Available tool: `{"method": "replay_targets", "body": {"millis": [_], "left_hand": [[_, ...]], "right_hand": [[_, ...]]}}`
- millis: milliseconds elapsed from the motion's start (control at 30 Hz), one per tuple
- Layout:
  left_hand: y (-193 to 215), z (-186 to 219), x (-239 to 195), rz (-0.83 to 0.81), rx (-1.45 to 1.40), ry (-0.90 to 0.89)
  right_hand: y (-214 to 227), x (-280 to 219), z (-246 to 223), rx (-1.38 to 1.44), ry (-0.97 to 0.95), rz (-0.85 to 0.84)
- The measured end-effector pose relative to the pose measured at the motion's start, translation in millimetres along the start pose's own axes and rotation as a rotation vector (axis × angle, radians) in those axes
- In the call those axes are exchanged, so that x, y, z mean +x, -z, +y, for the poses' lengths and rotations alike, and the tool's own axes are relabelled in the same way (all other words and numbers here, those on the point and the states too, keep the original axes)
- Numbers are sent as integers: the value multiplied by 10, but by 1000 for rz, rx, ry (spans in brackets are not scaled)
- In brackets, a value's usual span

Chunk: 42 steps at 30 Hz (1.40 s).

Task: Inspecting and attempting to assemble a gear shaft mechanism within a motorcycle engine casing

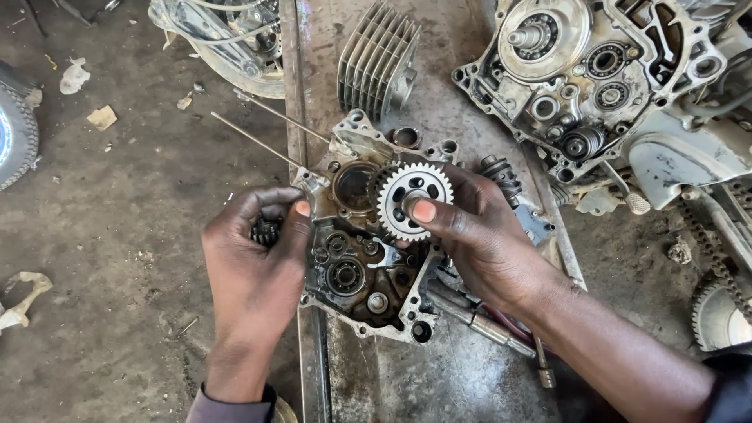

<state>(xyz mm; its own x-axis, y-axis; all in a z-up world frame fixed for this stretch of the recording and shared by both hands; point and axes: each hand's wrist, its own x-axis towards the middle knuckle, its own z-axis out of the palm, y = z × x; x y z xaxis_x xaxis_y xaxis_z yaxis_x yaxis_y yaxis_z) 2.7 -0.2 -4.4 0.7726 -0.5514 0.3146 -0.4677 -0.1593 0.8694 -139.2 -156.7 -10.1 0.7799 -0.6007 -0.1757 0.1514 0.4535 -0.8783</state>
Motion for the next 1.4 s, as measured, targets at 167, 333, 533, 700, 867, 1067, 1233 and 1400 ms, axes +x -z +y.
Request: {"method": "replay_targets", "body": {"millis": [167, 333, 533, 700, 867, 1067, 1233, 1400], "left_hand": [[-25, -64, -17, 49, 14, 21], [-12, -37, -24, 7, -32, 33], [17, 15, -59, -190, -118, 16], [94, -95, -79, -60, -80, -63], [223, -263, -95, 60, -1, 15], [118, 8, -82, -260, 215, -60], [-85, 168, 39, -520, 694, 104], [-262, 224, 86, -852, 1362, 47]], "right_hand": [[5, -29, 5, -13, 7, -64], [87, 8, 57, 81, -54, -48], [53, -8, 41, 189, -85, -227], [-161, 20, -55, -72, -232, -226], [-356, 2, -77, -181, -314, -48], [-222, -32, 25, -144, -101, -82], [-198, 29, -34, 5, 50, 36], [-131, 43, -56, 37, -1, 92]]}}
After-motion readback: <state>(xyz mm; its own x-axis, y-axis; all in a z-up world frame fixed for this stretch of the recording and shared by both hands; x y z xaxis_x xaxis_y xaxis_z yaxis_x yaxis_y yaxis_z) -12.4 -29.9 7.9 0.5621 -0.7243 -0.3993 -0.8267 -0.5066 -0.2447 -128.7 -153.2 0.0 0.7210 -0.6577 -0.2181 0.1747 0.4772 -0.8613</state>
